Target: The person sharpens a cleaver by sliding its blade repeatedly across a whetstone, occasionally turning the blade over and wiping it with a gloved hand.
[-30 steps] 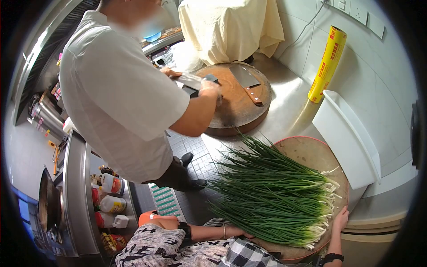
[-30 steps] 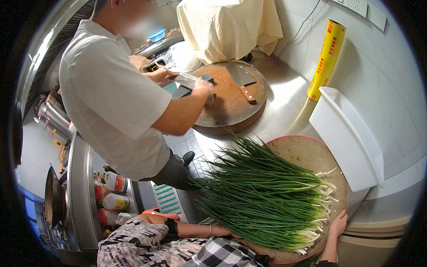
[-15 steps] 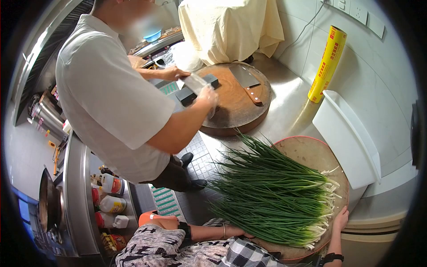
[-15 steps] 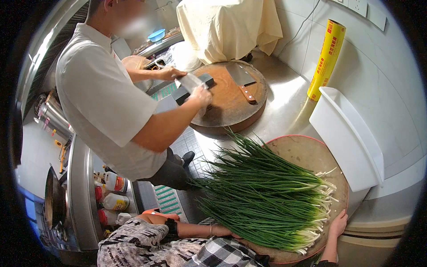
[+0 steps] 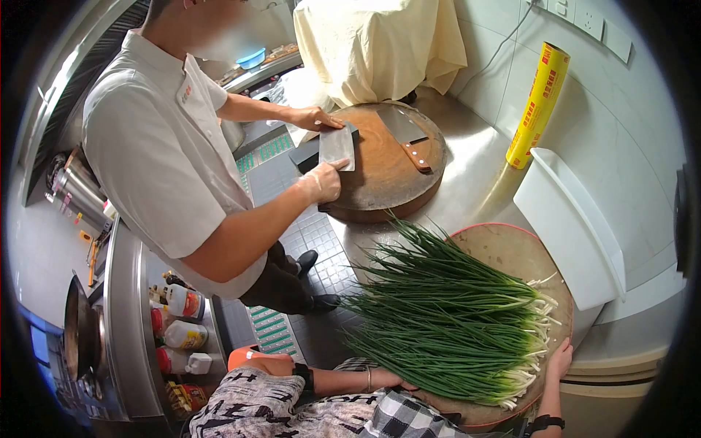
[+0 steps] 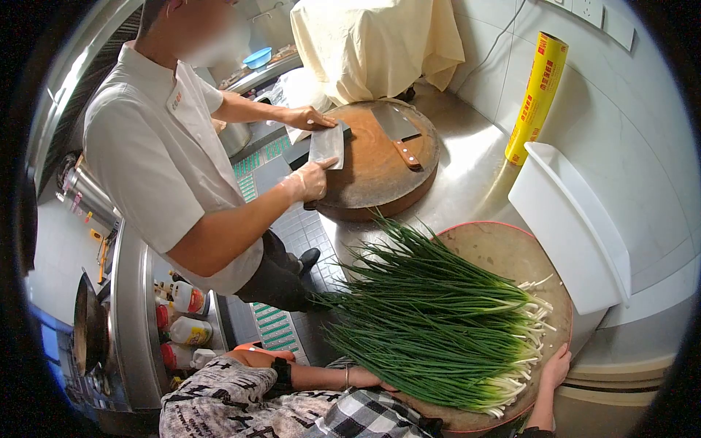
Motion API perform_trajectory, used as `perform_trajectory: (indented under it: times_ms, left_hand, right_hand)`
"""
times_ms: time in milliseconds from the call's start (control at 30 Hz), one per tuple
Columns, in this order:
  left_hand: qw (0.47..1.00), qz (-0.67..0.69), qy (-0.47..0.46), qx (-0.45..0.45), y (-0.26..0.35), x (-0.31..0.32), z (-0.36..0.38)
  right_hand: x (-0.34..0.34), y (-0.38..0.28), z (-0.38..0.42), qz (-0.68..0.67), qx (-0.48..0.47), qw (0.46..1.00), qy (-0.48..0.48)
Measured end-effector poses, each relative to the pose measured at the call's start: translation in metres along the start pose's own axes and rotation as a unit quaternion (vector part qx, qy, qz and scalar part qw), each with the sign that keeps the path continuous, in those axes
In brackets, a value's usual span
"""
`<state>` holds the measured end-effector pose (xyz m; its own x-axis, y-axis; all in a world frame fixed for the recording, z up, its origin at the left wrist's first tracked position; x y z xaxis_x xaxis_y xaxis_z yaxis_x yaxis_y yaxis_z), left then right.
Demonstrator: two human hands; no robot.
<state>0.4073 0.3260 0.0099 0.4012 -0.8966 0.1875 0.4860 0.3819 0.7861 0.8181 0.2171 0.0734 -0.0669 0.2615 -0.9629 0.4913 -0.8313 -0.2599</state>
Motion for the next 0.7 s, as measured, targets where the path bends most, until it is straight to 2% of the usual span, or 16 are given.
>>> perform_trajectory:
  times_ms: [133, 433, 700]
  left_hand:
    - [1.000, -0.008, 0.012, 0.025, 0.015, -0.002, 0.006]
    - [0.999, 0.030, -0.030, -0.022, 0.005, 0.002, 0.002]
    - [0.999, 0.051, -0.007, 0.003, 0.002, 0.001, -0.001]
  right_hand:
    - [0.001, 0.001, 0.000, 0.011, -0.005, 1.000, 0.000]
    - [0.000, -0.001, 0.000, 0.001, -0.007, 1.000, 0.001]
    - [0.003, 0.003, -0.002, -0.006, -0.010, 1.000, 0.003]
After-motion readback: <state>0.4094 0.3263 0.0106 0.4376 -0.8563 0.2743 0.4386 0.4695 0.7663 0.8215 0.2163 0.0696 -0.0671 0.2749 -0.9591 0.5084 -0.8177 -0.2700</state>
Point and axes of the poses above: each hand's wrist, its own z-axis away from the middle knuckle, its own x-axis out of the palm, y = z × x, the point moved 7 cm from there along -z, towards the middle knuckle, and after that the axes turned 14 degrees about -x, right-handed, at the moved point
